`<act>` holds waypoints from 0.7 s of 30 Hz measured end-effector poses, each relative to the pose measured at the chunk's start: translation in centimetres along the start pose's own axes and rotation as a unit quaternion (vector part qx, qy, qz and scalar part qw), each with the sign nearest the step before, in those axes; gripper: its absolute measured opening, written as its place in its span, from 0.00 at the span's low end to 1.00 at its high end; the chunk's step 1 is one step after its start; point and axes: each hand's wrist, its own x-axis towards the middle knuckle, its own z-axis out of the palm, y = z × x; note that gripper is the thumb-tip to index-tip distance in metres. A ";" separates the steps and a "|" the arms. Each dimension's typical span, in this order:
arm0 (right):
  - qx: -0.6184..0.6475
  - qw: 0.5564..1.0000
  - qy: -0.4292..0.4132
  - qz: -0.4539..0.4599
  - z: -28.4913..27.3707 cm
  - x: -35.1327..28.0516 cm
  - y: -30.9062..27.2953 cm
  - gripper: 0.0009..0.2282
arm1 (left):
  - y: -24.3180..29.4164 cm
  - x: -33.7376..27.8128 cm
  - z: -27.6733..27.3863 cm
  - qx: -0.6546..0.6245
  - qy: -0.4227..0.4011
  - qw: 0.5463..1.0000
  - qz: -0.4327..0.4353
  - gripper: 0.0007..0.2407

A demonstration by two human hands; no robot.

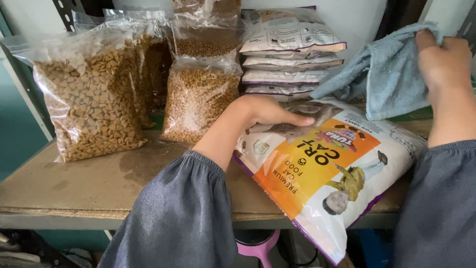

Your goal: Wiping down bags of pet food with a cloth and organizing them on a metal shelf.

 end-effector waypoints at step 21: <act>0.391 0.913 0.016 0.113 -2.0 0.1 -4.6 0.35 | 0.0 1.4 -1.0 -0.154 0.274 0.922 0.227 0.13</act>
